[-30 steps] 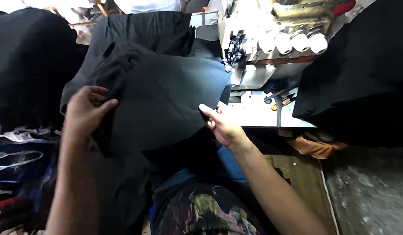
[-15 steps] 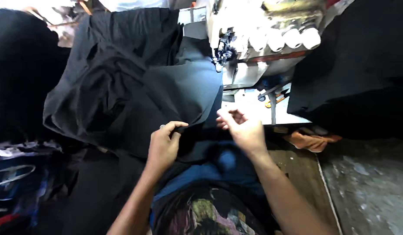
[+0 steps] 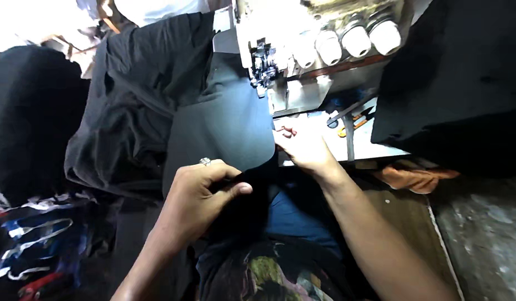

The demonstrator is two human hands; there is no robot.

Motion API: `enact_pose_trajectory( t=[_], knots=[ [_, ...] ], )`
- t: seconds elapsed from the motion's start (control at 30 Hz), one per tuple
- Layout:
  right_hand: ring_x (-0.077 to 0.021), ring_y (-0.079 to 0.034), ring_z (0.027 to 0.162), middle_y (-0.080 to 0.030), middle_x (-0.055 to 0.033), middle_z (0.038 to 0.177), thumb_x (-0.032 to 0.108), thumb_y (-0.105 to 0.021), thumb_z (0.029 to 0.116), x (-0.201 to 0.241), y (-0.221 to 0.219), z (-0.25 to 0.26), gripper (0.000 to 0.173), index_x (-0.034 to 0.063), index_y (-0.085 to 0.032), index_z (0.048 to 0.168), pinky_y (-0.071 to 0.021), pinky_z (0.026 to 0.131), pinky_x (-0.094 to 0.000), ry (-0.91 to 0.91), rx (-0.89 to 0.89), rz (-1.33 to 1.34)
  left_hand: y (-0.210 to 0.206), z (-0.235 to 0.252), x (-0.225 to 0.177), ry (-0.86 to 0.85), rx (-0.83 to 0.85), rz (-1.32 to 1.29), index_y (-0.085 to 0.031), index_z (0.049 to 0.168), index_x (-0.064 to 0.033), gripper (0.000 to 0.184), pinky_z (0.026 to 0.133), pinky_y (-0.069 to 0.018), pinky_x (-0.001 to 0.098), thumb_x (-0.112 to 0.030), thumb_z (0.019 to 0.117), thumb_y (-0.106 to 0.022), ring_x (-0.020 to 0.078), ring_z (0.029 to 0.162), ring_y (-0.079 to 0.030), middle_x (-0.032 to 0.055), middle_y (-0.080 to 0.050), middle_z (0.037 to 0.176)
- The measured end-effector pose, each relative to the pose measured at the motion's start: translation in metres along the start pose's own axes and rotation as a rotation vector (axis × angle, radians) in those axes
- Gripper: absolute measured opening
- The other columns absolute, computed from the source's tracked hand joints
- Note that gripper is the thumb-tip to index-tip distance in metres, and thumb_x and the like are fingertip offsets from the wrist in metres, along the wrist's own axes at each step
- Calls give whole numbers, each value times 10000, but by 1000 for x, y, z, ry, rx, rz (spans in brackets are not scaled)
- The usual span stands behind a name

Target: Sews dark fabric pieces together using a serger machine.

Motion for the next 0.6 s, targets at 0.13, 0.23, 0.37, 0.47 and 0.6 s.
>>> enact_pose_trajectory(
  t=[0.13, 0.23, 0.37, 0.47, 0.6],
  knots=[
    [0, -597, 625, -661, 62, 732, 312, -714, 971, 0, 2, -1, 179, 137, -730, 939, -517, 598, -198, 22, 7, -60, 28, -13, -5, -42, -293, 41, -698, 921, -132, 166, 667, -508, 114, -271, 1003, -662, -81, 747, -586, -141, -638, 832],
    [15, -625, 643, -689, 73, 761, 239, -688, 980, 7, 6, -4, 107, 148, -742, 969, -535, 597, -184, -5, 1, -94, -28, -21, -8, -98, -139, 24, -787, 1058, -126, 187, 723, -541, 192, -258, 1002, -667, 15, 820, -651, -23, -716, 917],
    [46, -612, 652, -668, 91, 762, 182, -674, 937, 8, 9, -10, 68, 142, -729, 945, -528, 584, -143, 77, -48, -151, -58, -33, 4, -111, -73, 64, -745, 1162, -121, 192, 718, -525, 187, -187, 1011, -647, 53, 863, -652, 42, -695, 989],
    [71, -632, 704, -692, 95, 798, 201, -678, 920, 4, 8, -19, 102, 126, -737, 955, -545, 640, -111, 51, -77, -139, -66, -37, 11, -69, -50, 152, -734, 1194, -159, 226, 670, -515, 193, -176, 1000, -618, 66, 837, -650, 35, -690, 992],
    [63, -664, 748, -720, 67, 841, 167, -664, 937, 2, 4, -21, 128, 74, -745, 971, -572, 675, -101, 65, -103, -29, -70, -18, 20, -63, -14, 246, -725, 1224, -182, 254, 630, -482, 193, -200, 1007, -596, 67, 804, -629, 24, -673, 976]
  ],
)
Point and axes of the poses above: each hand's wrist, its own z-axis towards the middle knuckle, its own y-axis out of the back of the hand, x = y × z, the point moved 9 cm from there along z, towards the middle knuckle
